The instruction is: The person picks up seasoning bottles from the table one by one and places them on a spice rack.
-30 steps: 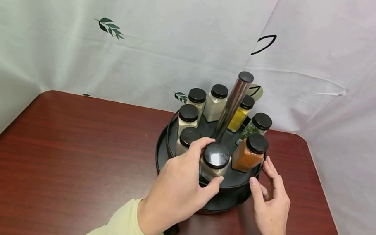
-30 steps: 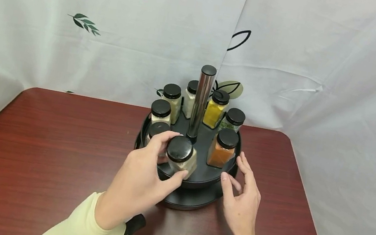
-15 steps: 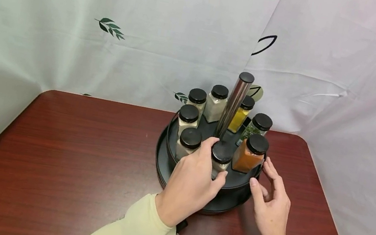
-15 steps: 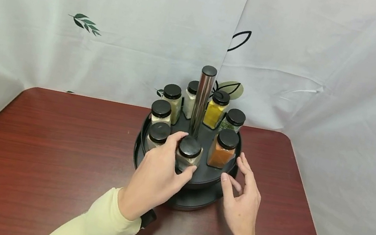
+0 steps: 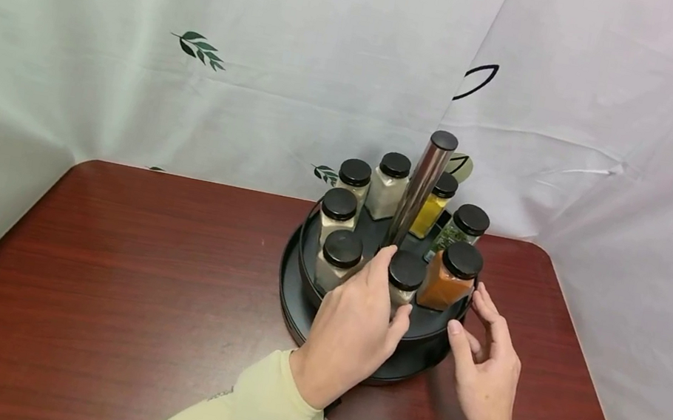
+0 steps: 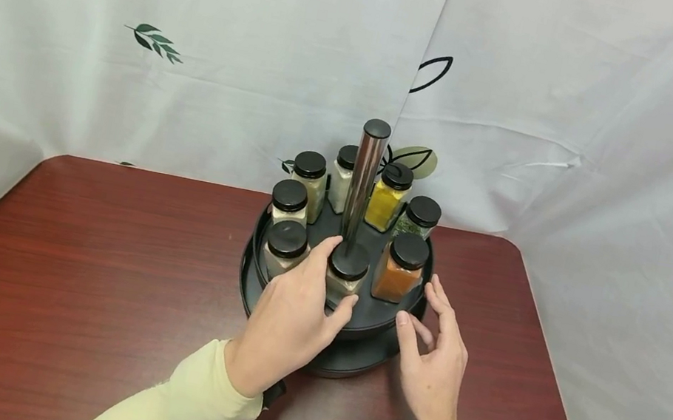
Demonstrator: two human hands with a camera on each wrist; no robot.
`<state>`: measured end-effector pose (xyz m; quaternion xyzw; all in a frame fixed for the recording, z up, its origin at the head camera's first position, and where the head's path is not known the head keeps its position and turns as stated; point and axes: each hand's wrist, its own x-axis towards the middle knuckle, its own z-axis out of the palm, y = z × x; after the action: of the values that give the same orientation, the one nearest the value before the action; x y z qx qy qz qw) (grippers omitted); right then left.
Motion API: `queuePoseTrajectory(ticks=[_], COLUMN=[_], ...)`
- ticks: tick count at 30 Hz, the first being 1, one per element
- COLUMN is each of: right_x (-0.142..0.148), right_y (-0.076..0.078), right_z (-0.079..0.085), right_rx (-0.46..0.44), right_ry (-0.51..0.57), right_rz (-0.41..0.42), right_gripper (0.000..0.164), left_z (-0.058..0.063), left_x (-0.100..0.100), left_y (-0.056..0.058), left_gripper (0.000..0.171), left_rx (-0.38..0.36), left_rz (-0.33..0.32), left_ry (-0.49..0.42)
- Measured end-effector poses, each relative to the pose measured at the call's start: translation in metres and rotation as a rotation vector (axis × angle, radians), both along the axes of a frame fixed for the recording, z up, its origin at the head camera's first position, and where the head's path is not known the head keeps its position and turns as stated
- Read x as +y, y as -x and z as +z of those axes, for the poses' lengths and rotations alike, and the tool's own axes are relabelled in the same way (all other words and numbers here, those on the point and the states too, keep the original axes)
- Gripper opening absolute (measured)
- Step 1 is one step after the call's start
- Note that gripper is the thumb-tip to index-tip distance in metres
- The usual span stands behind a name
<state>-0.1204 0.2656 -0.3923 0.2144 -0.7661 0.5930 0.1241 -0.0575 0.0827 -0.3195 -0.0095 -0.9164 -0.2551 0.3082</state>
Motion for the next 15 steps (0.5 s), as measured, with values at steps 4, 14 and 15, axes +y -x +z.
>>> queuePoseTrajectory(ticks=[4,14,15], right_x=[0.0,0.003,0.003], right_y=[0.001,0.002,0.002], right_z=[0.001,-0.002,-0.001], right_rx=[-0.001,0.0,0.001], right_ry=[-0.002,-0.01,-0.003], right_rz=[0.001,0.01,0.013], right_gripper=[0.05,0.052,0.052], left_z=[-0.002,0.002,0.004], left_x=[0.001,0.001,0.0], left_y=[0.001,-0.011,-0.014], left_gripper=[0.073,0.077,0.075], left_rx=[0.024,0.097,0.119], left_rz=[0.01,-0.013,-0.02], left_ry=[0.022,0.067,0.077])
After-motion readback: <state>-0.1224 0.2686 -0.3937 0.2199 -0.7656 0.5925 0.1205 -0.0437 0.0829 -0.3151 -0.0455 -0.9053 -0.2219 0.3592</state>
